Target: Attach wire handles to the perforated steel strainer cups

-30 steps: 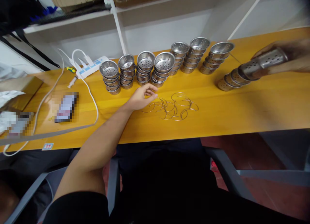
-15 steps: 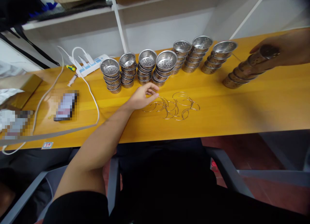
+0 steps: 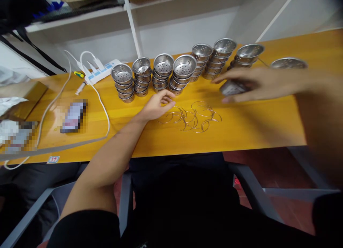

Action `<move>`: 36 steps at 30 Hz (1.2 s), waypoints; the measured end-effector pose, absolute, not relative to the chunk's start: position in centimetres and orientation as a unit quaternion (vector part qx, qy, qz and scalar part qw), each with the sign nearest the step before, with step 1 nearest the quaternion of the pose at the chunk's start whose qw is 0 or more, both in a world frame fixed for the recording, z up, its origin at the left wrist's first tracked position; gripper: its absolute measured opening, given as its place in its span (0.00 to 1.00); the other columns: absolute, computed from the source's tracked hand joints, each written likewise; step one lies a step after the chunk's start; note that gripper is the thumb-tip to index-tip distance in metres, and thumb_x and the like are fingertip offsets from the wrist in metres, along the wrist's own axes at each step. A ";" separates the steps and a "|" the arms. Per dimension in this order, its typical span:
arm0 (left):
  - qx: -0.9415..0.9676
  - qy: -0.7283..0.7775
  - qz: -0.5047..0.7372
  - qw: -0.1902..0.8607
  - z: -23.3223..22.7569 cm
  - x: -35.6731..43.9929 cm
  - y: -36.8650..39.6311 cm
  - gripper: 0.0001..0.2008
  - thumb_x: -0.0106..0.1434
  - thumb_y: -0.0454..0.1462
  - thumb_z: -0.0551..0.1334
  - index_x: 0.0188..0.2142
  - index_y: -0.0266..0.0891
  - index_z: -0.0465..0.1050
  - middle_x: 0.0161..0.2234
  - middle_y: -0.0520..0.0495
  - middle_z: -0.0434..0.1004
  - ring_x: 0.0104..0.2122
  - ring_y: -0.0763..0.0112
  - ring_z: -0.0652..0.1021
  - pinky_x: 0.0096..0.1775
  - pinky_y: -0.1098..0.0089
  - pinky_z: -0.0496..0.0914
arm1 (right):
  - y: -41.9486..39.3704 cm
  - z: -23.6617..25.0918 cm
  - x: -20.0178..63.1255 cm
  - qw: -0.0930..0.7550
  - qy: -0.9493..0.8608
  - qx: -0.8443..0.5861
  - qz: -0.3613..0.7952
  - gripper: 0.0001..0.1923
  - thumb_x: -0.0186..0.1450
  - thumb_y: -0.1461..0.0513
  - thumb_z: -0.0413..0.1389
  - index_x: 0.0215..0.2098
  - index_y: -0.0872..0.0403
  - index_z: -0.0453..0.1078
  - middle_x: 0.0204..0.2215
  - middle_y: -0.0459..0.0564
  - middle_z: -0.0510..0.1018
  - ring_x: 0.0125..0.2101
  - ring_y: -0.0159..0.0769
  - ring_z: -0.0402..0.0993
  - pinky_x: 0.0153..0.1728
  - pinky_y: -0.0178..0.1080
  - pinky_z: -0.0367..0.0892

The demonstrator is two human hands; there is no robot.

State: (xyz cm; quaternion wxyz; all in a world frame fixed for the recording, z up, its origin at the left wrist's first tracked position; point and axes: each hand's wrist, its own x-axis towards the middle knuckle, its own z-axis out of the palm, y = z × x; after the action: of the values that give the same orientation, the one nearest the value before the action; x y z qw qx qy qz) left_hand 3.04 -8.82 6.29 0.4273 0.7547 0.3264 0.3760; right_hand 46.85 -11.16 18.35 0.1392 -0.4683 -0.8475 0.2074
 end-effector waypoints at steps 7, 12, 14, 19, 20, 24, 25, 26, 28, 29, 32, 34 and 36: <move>0.749 0.335 0.381 0.427 6.1 2.8 -8.7 0.23 0.75 0.39 0.79 0.66 0.44 0.83 0.67 0.38 0.92 0.61 0.62 0.91 0.66 0.60 0.85 | -9.8 14.7 37.9 0.144 -0.892 -0.345 0.255 0.51 0.73 0.31 0.76 0.87 0.40 0.81 0.80 0.57 0.87 0.77 0.77 0.84 0.84 0.80 0.75; 0.758 0.328 0.377 0.419 5.8 2.7 -8.4 0.25 0.76 0.38 0.78 0.70 0.42 0.83 0.71 0.36 0.91 0.63 0.60 0.91 0.68 0.58 0.86 | -8.5 14.5 38.0 0.134 -0.886 -0.348 0.276 0.53 0.74 0.30 0.77 0.87 0.45 0.82 0.84 0.58 0.83 0.82 0.79 0.80 0.89 0.79 0.69; 0.756 0.328 0.379 0.420 5.7 2.7 -8.3 0.28 0.76 0.38 0.78 0.73 0.44 0.83 0.73 0.37 0.90 0.66 0.58 0.91 0.71 0.56 0.86 | -8.5 14.6 38.0 0.142 -0.883 -0.352 0.274 0.54 0.73 0.29 0.77 0.88 0.43 0.81 0.85 0.57 0.82 0.82 0.80 0.80 0.89 0.82 0.69; 0.745 0.329 0.395 0.425 5.5 2.6 -8.2 0.34 0.75 0.37 0.79 0.77 0.48 0.79 0.80 0.36 0.85 0.67 0.56 0.90 0.73 0.52 0.86 | -8.3 14.2 38.3 0.164 -0.877 -0.359 0.274 0.53 0.73 0.25 0.77 0.87 0.36 0.82 0.84 0.52 0.84 0.82 0.80 0.80 0.87 0.84 0.70; 0.742 0.330 0.398 0.427 5.5 2.6 -8.2 0.35 0.74 0.37 0.80 0.78 0.48 0.79 0.80 0.36 0.84 0.66 0.56 0.90 0.72 0.52 0.86 | -8.2 14.0 38.4 0.166 -0.877 -0.359 0.273 0.53 0.73 0.25 0.76 0.87 0.35 0.82 0.84 0.51 0.84 0.82 0.80 0.80 0.87 0.84 0.71; 0.734 0.336 0.407 0.427 5.4 2.7 -8.0 0.35 0.73 0.37 0.81 0.76 0.50 0.80 0.78 0.37 0.85 0.66 0.56 0.89 0.71 0.51 0.87 | -7.7 13.3 38.5 0.167 -0.876 -0.365 0.268 0.54 0.73 0.23 0.75 0.87 0.36 0.82 0.85 0.52 0.82 0.82 0.79 0.80 0.87 0.82 0.71; 0.734 0.337 0.410 0.424 5.4 2.7 -7.9 0.35 0.73 0.37 0.81 0.76 0.50 0.80 0.77 0.38 0.85 0.66 0.55 0.89 0.71 0.52 0.87 | -7.6 13.2 38.6 0.167 -0.876 -0.366 0.267 0.55 0.73 0.23 0.75 0.87 0.37 0.82 0.85 0.53 0.82 0.82 0.79 0.80 0.87 0.82 0.71; 0.734 0.337 0.412 0.422 5.4 2.7 -7.9 0.35 0.73 0.37 0.81 0.76 0.50 0.80 0.77 0.38 0.86 0.66 0.55 0.89 0.70 0.52 0.87 | -7.5 13.1 38.5 0.167 -0.876 -0.366 0.266 0.55 0.73 0.23 0.75 0.87 0.38 0.82 0.85 0.54 0.82 0.82 0.79 0.80 0.87 0.83 0.71; 0.735 0.338 0.413 0.417 5.4 2.7 -7.9 0.34 0.73 0.37 0.81 0.76 0.49 0.80 0.76 0.38 0.86 0.66 0.55 0.89 0.70 0.53 0.88 | -7.5 12.9 38.5 0.168 -0.878 -0.364 0.263 0.54 0.73 0.24 0.75 0.87 0.37 0.82 0.85 0.54 0.82 0.82 0.79 0.80 0.86 0.84 0.71; 0.736 0.338 0.412 0.417 5.5 2.7 -7.9 0.34 0.73 0.37 0.81 0.76 0.49 0.80 0.76 0.38 0.86 0.66 0.55 0.90 0.69 0.53 0.88 | -7.5 12.9 38.4 0.170 -0.879 -0.362 0.261 0.53 0.73 0.24 0.75 0.87 0.35 0.82 0.85 0.53 0.83 0.82 0.78 0.80 0.86 0.84 0.71; 0.742 0.336 0.406 0.414 5.5 2.7 -8.1 0.33 0.74 0.38 0.80 0.76 0.47 0.80 0.75 0.36 0.86 0.66 0.55 0.90 0.70 0.53 0.88 | -7.5 13.0 38.2 0.177 -0.882 -0.357 0.251 0.50 0.74 0.24 0.74 0.85 0.33 0.83 0.83 0.52 0.84 0.83 0.77 0.79 0.87 0.83 0.70; 0.746 0.333 0.402 0.414 5.5 2.8 -8.2 0.32 0.75 0.39 0.79 0.76 0.45 0.80 0.74 0.35 0.87 0.67 0.55 0.90 0.70 0.53 0.87 | -7.5 13.0 38.0 0.176 -0.884 -0.357 0.244 0.51 0.75 0.25 0.73 0.85 0.37 0.83 0.82 0.56 0.85 0.82 0.77 0.80 0.86 0.83 0.71; 0.748 0.332 0.398 0.414 5.4 2.8 -8.2 0.31 0.75 0.39 0.79 0.75 0.45 0.81 0.73 0.36 0.88 0.67 0.55 0.90 0.70 0.54 0.87 | -7.5 13.0 37.8 0.178 -0.884 -0.360 0.240 0.52 0.74 0.25 0.73 0.85 0.41 0.83 0.82 0.59 0.85 0.80 0.78 0.82 0.85 0.83 0.72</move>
State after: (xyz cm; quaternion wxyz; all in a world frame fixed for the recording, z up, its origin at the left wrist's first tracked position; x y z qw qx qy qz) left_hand 2.79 -8.19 5.41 0.4144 0.7483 0.3318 0.3977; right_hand 37.80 -7.46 12.97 0.1777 -0.3604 -0.8837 0.2400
